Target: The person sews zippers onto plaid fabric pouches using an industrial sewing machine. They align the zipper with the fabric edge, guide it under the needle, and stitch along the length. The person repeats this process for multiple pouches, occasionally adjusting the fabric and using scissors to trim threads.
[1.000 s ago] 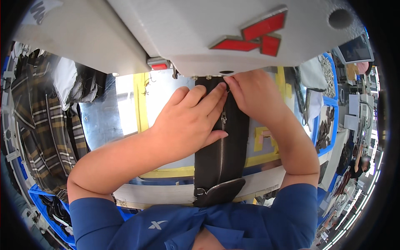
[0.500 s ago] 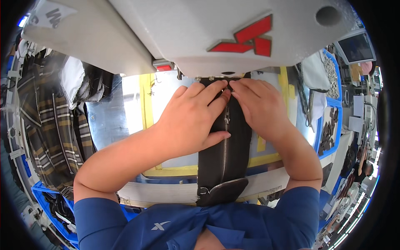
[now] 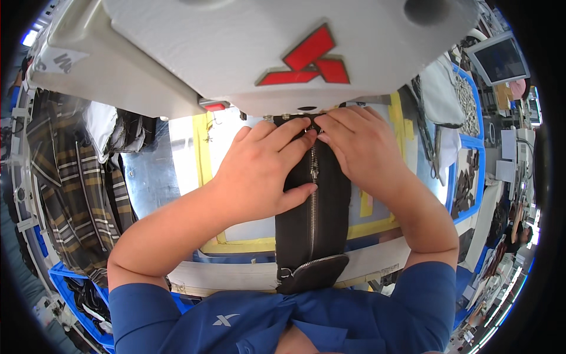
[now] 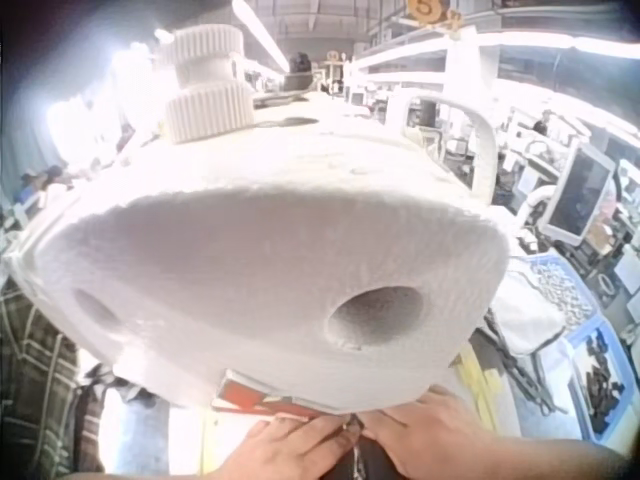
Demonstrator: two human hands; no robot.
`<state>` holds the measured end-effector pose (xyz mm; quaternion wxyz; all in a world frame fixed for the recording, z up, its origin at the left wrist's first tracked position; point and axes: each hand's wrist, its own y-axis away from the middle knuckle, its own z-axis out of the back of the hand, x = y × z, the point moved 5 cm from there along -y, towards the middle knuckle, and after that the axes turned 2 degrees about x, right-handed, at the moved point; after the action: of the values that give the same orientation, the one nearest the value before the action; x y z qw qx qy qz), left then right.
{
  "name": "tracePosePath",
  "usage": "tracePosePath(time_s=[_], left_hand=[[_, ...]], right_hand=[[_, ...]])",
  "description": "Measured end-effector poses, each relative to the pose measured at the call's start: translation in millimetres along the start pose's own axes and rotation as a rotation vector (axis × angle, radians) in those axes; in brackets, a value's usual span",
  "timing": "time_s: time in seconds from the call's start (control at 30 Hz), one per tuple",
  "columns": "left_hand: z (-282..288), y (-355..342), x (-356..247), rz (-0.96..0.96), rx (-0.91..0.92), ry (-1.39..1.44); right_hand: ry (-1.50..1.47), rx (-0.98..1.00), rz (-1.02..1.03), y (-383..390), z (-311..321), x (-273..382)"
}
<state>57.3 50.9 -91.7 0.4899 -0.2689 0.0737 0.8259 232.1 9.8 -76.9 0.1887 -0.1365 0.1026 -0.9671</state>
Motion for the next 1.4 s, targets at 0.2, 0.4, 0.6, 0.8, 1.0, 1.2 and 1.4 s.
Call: tracePosePath(time_s=[0.2, 0.4, 0.6, 0.8, 1.0, 1.2, 1.4], left_hand=[[8, -6, 6, 0.066, 0.093, 0.156], [7, -5, 7, 0.068, 0.122, 0.186], [6, -2, 7, 0.069, 0.091, 0.158], [25, 5, 28, 0.130, 0.052, 0.130], [24, 10, 33, 0.118, 0.002, 0.168], [24, 8, 35, 0.110, 0.028, 0.185], [24, 9, 36, 0.082, -0.004, 0.170]], right_hand=[[0.014, -0.008, -0.006, -3, -1, 1], [0.039, -0.008, -0.009, -5, 0, 4], [0.059, -0.022, -0.027, -5, -3, 8], [0.079, -0.020, -0.039, -31, -17, 21], [0.055, -0.036, -0.061, -33, -19, 22], [0.066, 0.005, -0.073, -31, -21, 21], [0.106, -0.011, -0.053, -32, -21, 21]])
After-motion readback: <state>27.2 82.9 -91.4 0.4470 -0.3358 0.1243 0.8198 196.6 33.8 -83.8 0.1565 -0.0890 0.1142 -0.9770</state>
